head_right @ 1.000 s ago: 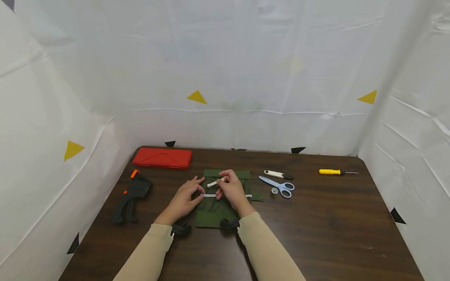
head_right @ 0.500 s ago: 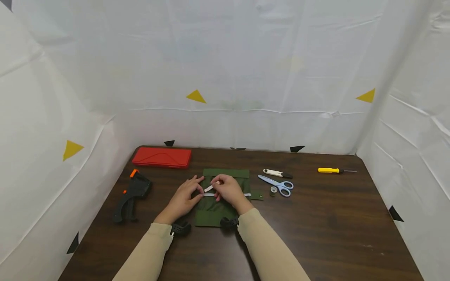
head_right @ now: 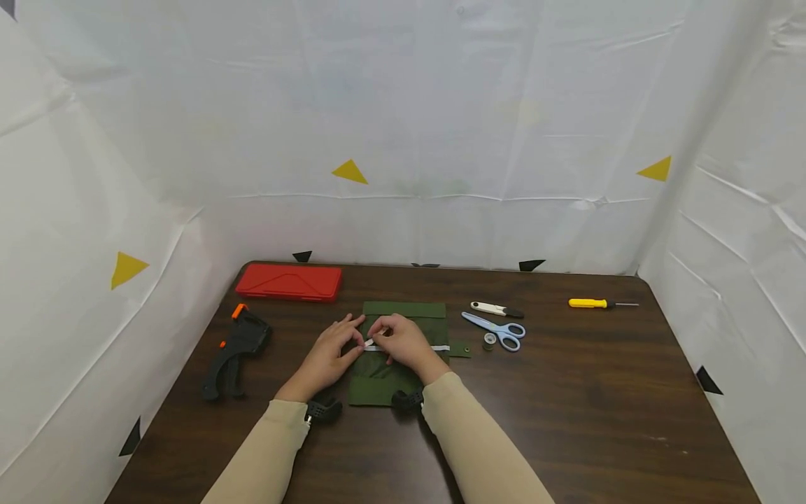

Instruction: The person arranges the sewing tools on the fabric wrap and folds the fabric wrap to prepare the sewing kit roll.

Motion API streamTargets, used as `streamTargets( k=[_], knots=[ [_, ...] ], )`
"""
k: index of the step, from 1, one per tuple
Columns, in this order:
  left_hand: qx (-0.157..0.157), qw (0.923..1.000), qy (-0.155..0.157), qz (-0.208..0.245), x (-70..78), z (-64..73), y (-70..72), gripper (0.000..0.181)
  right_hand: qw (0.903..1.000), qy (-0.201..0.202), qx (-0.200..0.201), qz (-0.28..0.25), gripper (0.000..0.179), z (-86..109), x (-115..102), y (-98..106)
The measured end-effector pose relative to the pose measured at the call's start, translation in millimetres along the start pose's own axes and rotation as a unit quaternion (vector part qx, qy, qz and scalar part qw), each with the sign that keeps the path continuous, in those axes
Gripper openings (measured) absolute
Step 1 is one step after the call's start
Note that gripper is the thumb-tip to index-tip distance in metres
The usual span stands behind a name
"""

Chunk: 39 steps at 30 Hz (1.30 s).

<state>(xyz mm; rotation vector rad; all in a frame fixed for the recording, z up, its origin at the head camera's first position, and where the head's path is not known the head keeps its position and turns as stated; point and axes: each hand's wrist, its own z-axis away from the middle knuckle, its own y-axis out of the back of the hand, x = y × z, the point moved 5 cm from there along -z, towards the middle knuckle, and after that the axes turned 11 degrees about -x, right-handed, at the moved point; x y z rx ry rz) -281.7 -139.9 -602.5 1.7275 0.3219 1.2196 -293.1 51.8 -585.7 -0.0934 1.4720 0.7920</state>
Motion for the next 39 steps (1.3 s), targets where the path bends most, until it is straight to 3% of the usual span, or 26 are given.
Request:
streamTargets(
  k=[13,26,29,34,39],
  knots=[
    [-0.007,1.0000,0.002,0.001,3.4,-0.4,1.4,0.005,0.9993,-0.009,-0.019,0.031,0.015,-3.1,-1.7,-1.1],
    [0.010,0.9999,-0.011,0.007,6.5,0.8,3.6,0.006,0.9981,0.002,-0.033,0.052,0.017,-7.7,-4.5,-5.7],
    [0.004,0.9999,-0.008,0.008,5.8,0.8,2.8,0.006,0.9989,-0.001,-0.032,0.034,0.015,-7.6,-3.7,-5.8],
    [0.000,0.9999,0.000,0.010,4.6,1.2,2.5,0.006,0.9997,-0.017,-0.015,-0.007,0.031,-7.1,0.0,-5.4],
    [0.003,0.9999,-0.001,0.013,3.3,0.2,2.0,0.006,0.9998,-0.015,0.000,-0.016,0.024,-7.9,1.9,-3.9]
  ],
)
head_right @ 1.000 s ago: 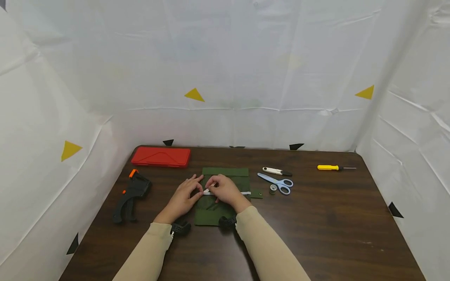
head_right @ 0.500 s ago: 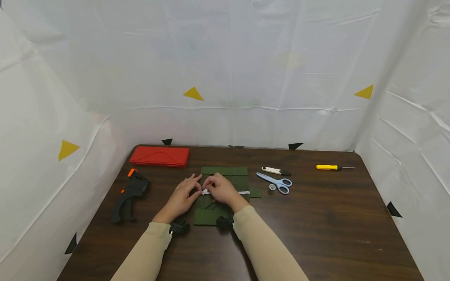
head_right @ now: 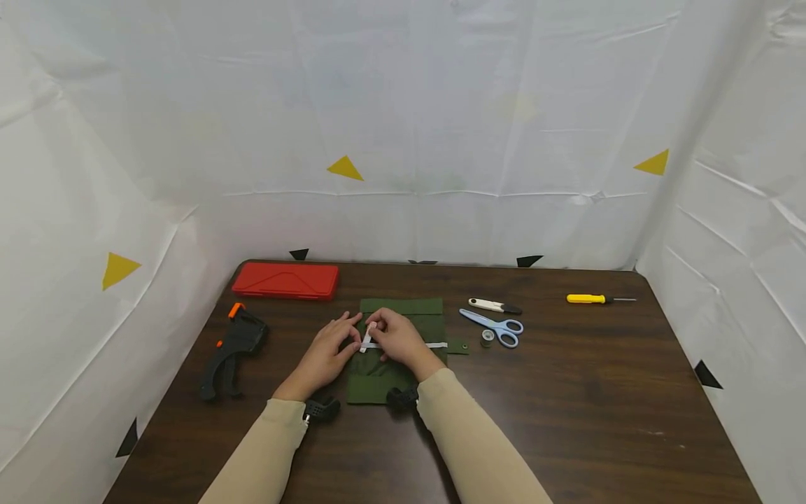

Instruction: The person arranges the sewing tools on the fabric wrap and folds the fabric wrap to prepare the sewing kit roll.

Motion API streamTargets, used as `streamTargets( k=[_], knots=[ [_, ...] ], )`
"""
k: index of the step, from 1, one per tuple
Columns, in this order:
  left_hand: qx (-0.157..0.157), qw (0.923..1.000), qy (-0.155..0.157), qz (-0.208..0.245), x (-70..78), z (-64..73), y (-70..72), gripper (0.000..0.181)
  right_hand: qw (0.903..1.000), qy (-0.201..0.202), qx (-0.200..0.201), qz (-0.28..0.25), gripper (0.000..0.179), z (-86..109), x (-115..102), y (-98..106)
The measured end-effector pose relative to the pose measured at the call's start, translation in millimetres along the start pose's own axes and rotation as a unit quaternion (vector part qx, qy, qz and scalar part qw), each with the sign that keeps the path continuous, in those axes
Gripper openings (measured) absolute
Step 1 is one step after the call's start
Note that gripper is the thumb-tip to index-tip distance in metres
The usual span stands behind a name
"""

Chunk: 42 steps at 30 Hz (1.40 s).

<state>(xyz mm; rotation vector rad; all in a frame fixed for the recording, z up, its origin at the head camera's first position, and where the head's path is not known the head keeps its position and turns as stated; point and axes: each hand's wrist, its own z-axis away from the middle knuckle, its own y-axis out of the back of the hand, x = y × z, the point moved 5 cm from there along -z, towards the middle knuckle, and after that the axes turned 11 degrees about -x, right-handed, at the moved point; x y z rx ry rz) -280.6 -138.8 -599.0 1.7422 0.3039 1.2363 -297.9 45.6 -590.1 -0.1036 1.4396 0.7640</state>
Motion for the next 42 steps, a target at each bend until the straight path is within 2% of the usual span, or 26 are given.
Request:
streamTargets(
  k=[10,16,26,37,42],
  knots=[
    [-0.002,1.0000,0.003,0.004,-0.7,-1.4,0.4,0.008,0.9997,0.017,-0.007,-0.013,0.024,-1.1,0.0,0.8],
    [-0.001,0.9999,0.011,0.001,-1.1,-2.4,0.8,0.009,0.9996,0.022,-0.016,-0.004,0.020,-1.7,-1.5,2.0],
    [-0.004,0.9998,0.019,0.002,0.1,-0.6,-1.2,0.008,0.9997,-0.001,-0.021,-0.012,0.022,0.9,0.3,1.0],
    [0.003,0.9997,0.017,-0.018,1.3,-0.1,-2.7,0.008,0.9999,-0.004,-0.011,0.008,0.014,0.2,0.4,-0.3],
    [-0.002,0.9998,0.020,-0.010,-1.4,-0.4,-3.0,0.008,0.9999,-0.006,-0.006,0.013,0.015,0.9,-1.3,-0.8]
  ],
)
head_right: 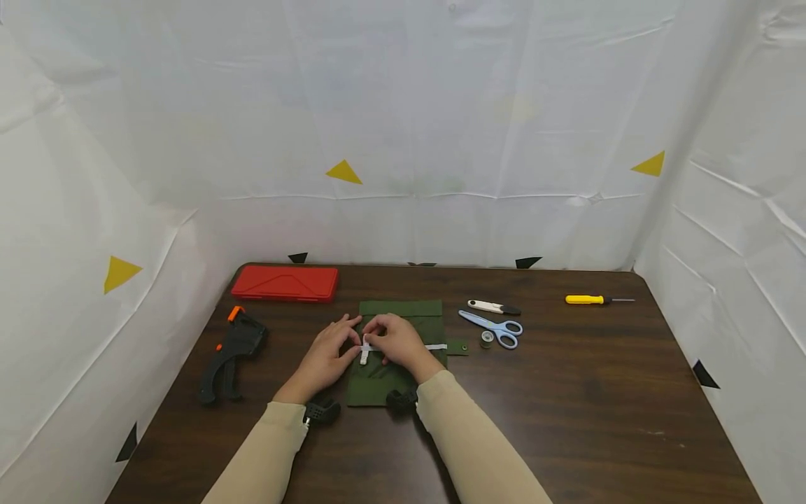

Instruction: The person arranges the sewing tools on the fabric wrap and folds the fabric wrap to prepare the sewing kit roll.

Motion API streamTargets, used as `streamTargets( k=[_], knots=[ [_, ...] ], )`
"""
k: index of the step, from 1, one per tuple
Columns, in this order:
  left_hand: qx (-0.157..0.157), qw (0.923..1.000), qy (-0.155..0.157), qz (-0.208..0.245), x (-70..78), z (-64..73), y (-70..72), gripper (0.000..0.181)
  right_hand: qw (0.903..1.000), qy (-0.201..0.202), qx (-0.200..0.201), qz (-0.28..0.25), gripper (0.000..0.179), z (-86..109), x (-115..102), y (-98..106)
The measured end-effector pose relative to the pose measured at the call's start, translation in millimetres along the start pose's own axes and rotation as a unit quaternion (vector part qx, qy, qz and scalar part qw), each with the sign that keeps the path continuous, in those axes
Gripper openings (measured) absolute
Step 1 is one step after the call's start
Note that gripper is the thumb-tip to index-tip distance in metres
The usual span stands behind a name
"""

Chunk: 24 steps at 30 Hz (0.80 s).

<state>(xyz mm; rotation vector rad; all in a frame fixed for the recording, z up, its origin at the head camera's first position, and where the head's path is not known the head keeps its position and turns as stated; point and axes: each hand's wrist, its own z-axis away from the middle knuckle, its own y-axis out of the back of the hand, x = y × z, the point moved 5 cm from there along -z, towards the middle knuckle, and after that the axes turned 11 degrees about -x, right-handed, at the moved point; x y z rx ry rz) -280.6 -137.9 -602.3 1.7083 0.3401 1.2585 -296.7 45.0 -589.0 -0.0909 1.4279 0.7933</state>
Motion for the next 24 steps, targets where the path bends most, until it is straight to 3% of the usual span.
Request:
streamTargets(
  k=[4,12,19,24],
  knots=[
    [-0.014,0.9998,0.001,0.012,-3.2,-0.2,1.2,0.022,1.0000,0.002,0.005,-0.001,0.014,1.0,0.2,0.0],
    [-0.100,0.9949,0.011,0.004,-4.2,5.4,8.1,0.067,0.9999,0.002,0.011,0.000,0.015,1.4,0.8,0.2],
    [-0.099,0.9940,-0.010,-0.044,2.3,4.8,6.8,0.073,0.9997,-0.005,0.023,0.007,0.014,1.7,0.2,3.5],
    [-0.103,0.9928,0.002,-0.062,0.6,6.9,4.0,0.073,0.9999,0.002,0.014,-0.006,0.017,1.4,-1.3,1.1]
  ],
)
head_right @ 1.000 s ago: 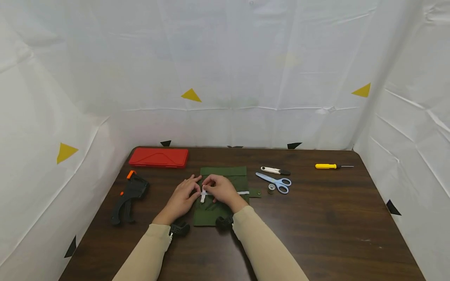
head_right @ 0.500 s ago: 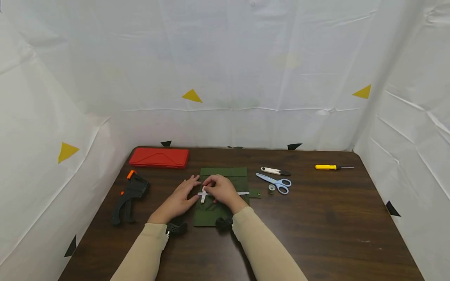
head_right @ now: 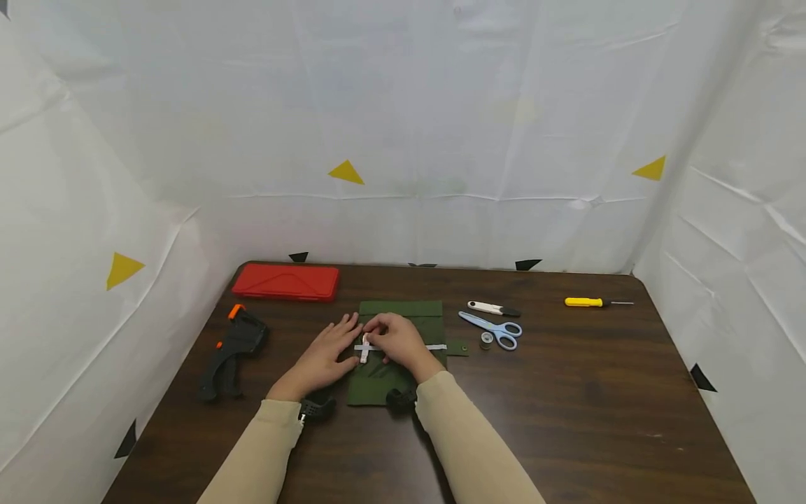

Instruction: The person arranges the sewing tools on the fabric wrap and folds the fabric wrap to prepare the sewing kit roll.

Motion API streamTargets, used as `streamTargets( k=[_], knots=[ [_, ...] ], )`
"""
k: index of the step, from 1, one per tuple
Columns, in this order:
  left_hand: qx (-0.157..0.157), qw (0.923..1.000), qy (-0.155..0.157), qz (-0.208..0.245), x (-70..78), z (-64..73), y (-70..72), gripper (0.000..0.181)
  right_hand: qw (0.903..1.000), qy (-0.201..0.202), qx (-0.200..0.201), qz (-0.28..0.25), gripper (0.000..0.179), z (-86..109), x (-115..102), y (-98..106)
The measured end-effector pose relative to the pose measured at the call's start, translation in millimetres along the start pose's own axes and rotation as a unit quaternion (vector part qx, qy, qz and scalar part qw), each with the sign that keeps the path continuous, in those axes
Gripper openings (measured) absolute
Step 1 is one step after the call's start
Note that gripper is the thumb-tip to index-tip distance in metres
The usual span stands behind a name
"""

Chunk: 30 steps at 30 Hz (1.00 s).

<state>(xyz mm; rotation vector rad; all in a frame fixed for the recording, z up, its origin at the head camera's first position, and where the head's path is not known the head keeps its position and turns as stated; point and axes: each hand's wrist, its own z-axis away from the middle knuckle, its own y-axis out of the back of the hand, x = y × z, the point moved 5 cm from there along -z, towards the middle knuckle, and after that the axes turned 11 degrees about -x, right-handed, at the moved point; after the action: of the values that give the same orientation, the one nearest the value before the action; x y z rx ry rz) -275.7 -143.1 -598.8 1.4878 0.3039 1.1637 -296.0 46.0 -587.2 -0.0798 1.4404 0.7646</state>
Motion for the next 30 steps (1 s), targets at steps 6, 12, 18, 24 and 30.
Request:
streamTargets(
  k=[6,12,18,24,30],
  knots=[
    [0.007,0.9999,-0.008,0.010,-0.8,1.3,0.6,0.076,0.9996,0.019,-0.003,-0.019,0.019,-1.3,0.6,0.0],
    [0.006,1.0000,0.001,0.003,-1.9,-1.8,-5.4,0.078,0.9985,0.037,0.000,-0.040,0.022,3.5,6.6,2.8],
    [0.004,1.0000,0.004,0.002,2.6,-4.1,-7.8,0.078,0.9966,0.066,0.004,-0.050,0.027,19.6,-0.7,11.5],
    [0.003,1.0000,0.003,0.000,6.2,-2.5,-4.5,0.078,0.9927,0.112,0.041,-0.019,0.025,49.3,-27.7,43.0],
    [-0.003,0.9999,0.007,0.007,4.5,-8.9,-10.7,0.079,0.9867,0.122,0.107,0.005,0.026,88.4,-41.9,94.1]
  ],
)
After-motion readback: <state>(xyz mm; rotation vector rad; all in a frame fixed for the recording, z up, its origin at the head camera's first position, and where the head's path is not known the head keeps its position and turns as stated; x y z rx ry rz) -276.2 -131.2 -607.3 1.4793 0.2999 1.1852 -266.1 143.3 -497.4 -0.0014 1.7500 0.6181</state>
